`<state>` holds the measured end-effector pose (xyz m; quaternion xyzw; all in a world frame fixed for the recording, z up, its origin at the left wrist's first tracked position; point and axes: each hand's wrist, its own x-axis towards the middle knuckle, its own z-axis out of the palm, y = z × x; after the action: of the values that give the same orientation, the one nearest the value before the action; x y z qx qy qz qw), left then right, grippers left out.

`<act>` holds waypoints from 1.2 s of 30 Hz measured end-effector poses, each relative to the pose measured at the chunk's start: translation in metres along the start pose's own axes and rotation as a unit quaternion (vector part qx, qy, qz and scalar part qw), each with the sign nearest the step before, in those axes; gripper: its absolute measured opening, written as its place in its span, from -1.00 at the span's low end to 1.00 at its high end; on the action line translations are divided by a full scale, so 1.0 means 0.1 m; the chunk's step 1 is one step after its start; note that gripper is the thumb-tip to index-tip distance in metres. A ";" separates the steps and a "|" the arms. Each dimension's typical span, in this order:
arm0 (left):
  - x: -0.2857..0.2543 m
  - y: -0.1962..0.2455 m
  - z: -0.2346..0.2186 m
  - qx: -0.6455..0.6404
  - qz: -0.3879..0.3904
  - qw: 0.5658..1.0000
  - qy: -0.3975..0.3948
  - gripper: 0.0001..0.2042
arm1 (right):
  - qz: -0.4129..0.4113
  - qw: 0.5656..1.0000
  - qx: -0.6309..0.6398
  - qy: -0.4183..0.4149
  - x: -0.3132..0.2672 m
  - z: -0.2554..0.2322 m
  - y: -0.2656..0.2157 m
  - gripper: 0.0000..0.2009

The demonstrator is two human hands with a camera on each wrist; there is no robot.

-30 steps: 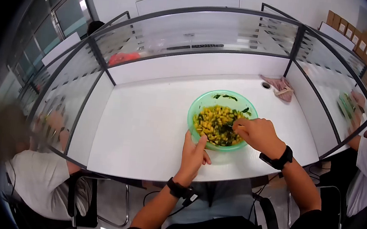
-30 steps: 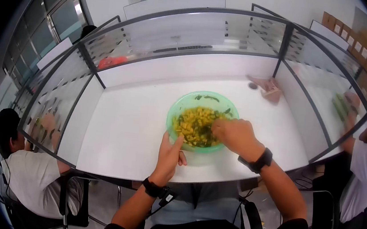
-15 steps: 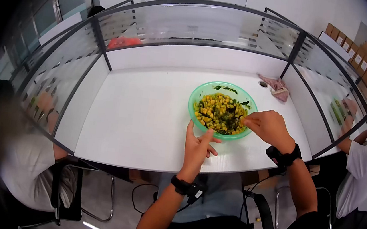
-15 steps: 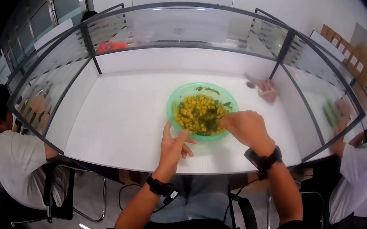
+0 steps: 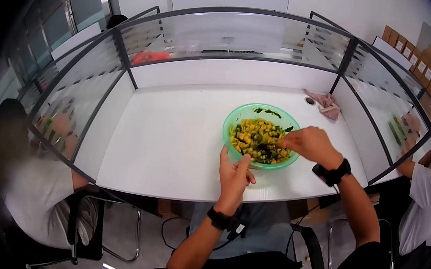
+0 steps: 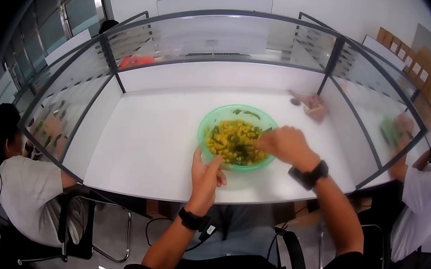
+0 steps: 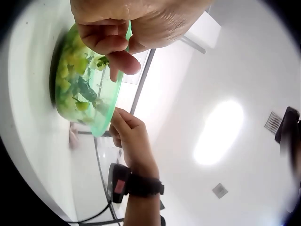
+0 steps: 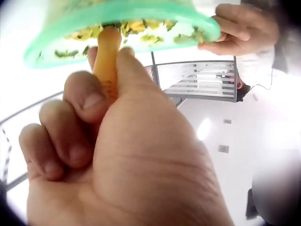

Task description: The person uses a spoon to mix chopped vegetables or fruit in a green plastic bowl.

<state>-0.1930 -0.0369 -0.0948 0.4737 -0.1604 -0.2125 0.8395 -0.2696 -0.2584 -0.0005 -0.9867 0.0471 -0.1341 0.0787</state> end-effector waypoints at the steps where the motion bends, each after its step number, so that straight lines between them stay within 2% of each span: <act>1: -0.11 0.06 0.00 0.014 -0.003 1.000 -0.001 -0.31 | -0.016 1.000 0.005 -0.015 0.00 -0.10 0.01 -0.76; 2: -0.20 0.11 0.00 0.020 -0.005 1.000 0.001 -0.31 | -0.061 0.995 0.035 -0.070 -0.04 -0.21 0.09 -0.76; 4: -0.26 0.18 0.04 0.025 -0.037 0.999 0.027 -0.34 | -0.051 0.994 0.020 -0.093 -0.10 -0.28 0.00 -0.76; 5: -0.17 0.10 0.05 0.009 -0.028 0.999 0.025 -0.32 | -0.067 0.996 -0.015 -0.054 -0.04 -0.19 0.02 -0.74; 6: -0.12 0.02 0.04 0.011 -0.028 0.999 0.027 -0.32 | -0.068 0.996 -0.012 -0.054 0.00 -0.10 0.02 -0.74; 8: -0.03 0.06 0.07 -0.012 0.003 1.000 -0.017 -0.30 | -0.013 0.999 -0.050 -0.011 0.11 -0.01 -0.03 -0.75; 9: -0.17 0.07 0.07 0.017 -0.023 0.999 0.021 -0.32 | -0.019 0.997 -0.058 -0.040 0.06 -0.06 -0.02 -0.74; 10: -0.26 0.12 0.08 0.020 -0.027 0.999 0.021 -0.32 | -0.032 0.995 -0.067 -0.074 -0.04 -0.24 -0.11 -0.73; 12: -0.30 0.19 0.08 0.017 -0.029 0.999 0.004 -0.33 | -0.038 0.998 0.003 -0.059 -0.13 -0.20 -0.08 -0.73; 14: -0.20 0.04 0.09 0.015 -0.024 0.999 0.027 -0.34 | -0.053 0.998 -0.026 0.027 -0.01 0.01 -0.01 -0.77; 15: -0.19 0.03 0.09 0.011 -0.034 0.999 0.017 -0.34 | -0.003 0.999 -0.028 -0.016 0.02 0.03 -0.01 -0.78; 16: -0.13 0.04 0.09 0.007 -0.036 0.999 0.003 -0.34 | -0.029 0.999 0.008 -0.013 -0.02 0.00 0.02 -0.77; 17: -0.26 0.14 0.11 0.029 -0.073 0.997 0.024 -0.34 | -0.024 0.998 -0.010 -0.053 -0.08 -0.15 -0.03 -0.76; 18: -0.31 0.12 0.10 0.031 -0.076 0.996 0.029 -0.34 | -0.020 0.995 -0.026 -0.096 -0.14 -0.27 -0.09 -0.76; 19: -0.29 0.09 0.11 0.023 -0.060 0.997 0.033 -0.34 | -0.022 0.995 -0.024 -0.092 -0.12 -0.17 -0.03 -0.76; 21: -0.14 0.04 0.11 0.006 -0.038 0.999 0.010 -0.34 | -0.034 0.999 -0.013 0.013 -0.06 0.07 0.11 -0.74; 22: -0.19 0.05 0.10 0.009 -0.041 0.999 0.009 -0.34 | -0.031 0.999 -0.009 0.014 -0.10 0.08 0.08 -0.74; 24: -0.23 0.06 0.10 0.022 -0.041 0.999 0.018 -0.33 | -0.008 0.998 -0.022 -0.057 -0.08 -0.05 0.07 -0.73; 25: -0.29 0.10 0.08 0.019 -0.065 0.998 0.018 -0.33 | -0.008 0.997 -0.018 -0.076 -0.16 -0.25 -0.02 -0.74; 26: -0.27 0.10 0.07 0.024 -0.068 0.997 0.019 -0.33 | -0.006 0.997 -0.013 -0.076 -0.15 -0.20 -0.02 -0.74; 28: -0.12 0.00 0.10 0.014 -0.030 0.999 0.014 -0.32 | -0.032 0.997 -0.054 0.034 -0.10 -0.01 0.07 -0.72; 29: -0.03 -0.04 0.12 0.013 -0.032 0.999 0.009 -0.31 | -0.026 0.997 -0.035 0.057 -0.02 0.10 0.07 -0.74; 30: -0.09 -0.03 0.07 0.016 -0.038 0.999 0.001 -0.31 | -0.015 0.998 -0.034 0.060 -0.06 0.07 0.10 -0.74; 32: -0.26 0.15 0.08 0.033 -0.070 0.997 0.000 -0.27 | -0.034 0.998 -0.031 -0.050 -0.16 -0.25 0.03 -0.76; 33: -0.26 0.15 0.09 0.040 -0.065 0.997 0.002 -0.26 | -0.027 0.996 -0.054 -0.071 -0.15 -0.30 0.00 -0.78; 34: -0.25 0.10 0.14 0.035 -0.079 0.996 -0.003 -0.26 | -0.070 0.994 -0.081 0.003 -0.12 -0.10 0.10 -0.78; 36: -0.06 0.03 0.17 0.031 -0.062 0.997 0.027 -0.29 | -0.036 0.996 -0.081 0.013 -0.05 0.00 0.06 -0.78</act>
<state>-0.2056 -0.0444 -0.0843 0.5139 -0.1144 -0.2467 0.8136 -0.2745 -0.2637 -0.0022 -0.9891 0.0234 -0.1451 -0.0071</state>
